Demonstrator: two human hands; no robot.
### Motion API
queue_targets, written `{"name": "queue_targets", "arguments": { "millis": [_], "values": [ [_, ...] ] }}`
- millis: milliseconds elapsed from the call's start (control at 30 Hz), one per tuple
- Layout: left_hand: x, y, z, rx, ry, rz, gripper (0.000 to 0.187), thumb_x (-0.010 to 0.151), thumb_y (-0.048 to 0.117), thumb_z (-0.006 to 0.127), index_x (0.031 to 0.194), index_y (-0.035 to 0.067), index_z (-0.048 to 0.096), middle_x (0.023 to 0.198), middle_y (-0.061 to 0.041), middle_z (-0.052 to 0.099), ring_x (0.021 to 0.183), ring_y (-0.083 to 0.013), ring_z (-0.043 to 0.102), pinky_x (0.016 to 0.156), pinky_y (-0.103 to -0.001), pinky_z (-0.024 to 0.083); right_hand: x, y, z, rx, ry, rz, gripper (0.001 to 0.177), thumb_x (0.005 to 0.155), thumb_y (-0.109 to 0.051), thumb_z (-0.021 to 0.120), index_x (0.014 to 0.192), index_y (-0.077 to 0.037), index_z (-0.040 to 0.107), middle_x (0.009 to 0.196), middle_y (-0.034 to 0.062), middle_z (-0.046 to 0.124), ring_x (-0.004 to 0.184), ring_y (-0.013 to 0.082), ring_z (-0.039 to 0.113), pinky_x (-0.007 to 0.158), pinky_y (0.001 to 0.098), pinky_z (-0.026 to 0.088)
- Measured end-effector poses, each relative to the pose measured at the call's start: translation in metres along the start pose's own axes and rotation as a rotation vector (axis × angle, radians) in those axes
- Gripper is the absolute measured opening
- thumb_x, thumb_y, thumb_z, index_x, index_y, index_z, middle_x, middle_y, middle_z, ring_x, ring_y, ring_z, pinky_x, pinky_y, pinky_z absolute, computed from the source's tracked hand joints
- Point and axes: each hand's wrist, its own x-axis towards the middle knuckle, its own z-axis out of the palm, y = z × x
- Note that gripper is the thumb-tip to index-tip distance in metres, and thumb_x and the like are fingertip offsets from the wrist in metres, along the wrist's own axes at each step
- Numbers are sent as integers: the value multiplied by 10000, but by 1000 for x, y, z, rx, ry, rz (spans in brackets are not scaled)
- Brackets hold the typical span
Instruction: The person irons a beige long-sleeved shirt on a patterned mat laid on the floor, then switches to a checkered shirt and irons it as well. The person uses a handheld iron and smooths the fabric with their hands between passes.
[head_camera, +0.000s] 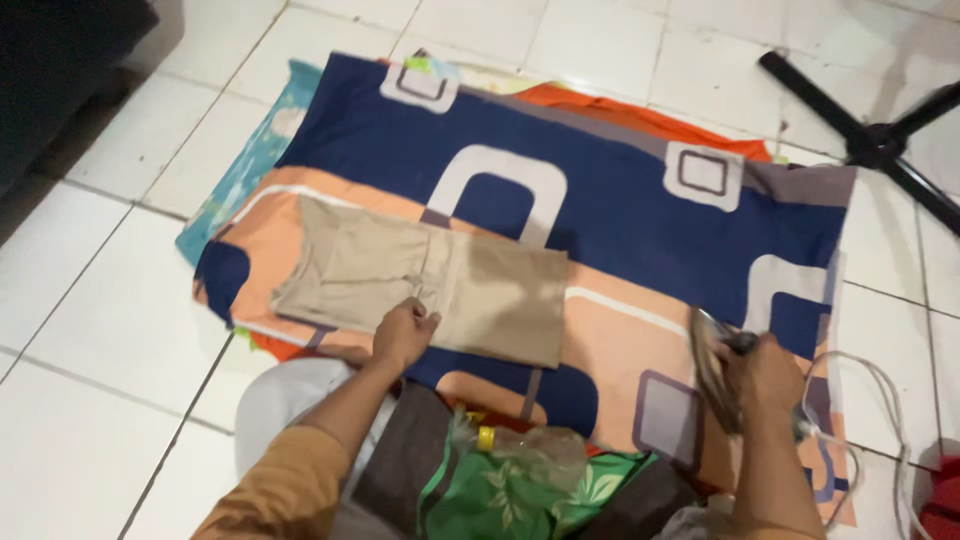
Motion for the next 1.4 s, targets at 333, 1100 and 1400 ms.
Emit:
{"name": "queue_targets", "arguments": {
  "millis": [333, 1100, 1400],
  "values": [
    [22, -47, 23, -407, -346, -397, 153, 925, 67, 616, 847, -55, 666, 726, -168, 746, 551, -235, 715, 444, -340, 551, -116, -282, 32, 60, -17, -881, 522, 760, -642, 756, 984, -171, 724, 866, 86, 752, 802, 298, 733, 694, 477, 550],
    [17, -22, -3, -204, -334, -488, 145, 897, -34, 570, 1030, -60, 622, 769, -205, 747, 620, -259, 738, 526, -382, 576, -126, -309, 75, -31, 62, -985, 519, 760, -643, 766, 940, -162, 696, 813, 74, 735, 707, 261, 739, 607, 391, 575],
    [-4, 20, -23, 46, -109, -368, 307, 837, 157, 726, 1086, -8, 651, 1072, -243, 695, 990, -392, 692, 844, -473, 551, -99, -254, 14, -108, -11, -847, 643, 687, -701, 758, 998, -140, 710, 824, 107, 757, 750, 297, 740, 656, 445, 583]
  ]
}}
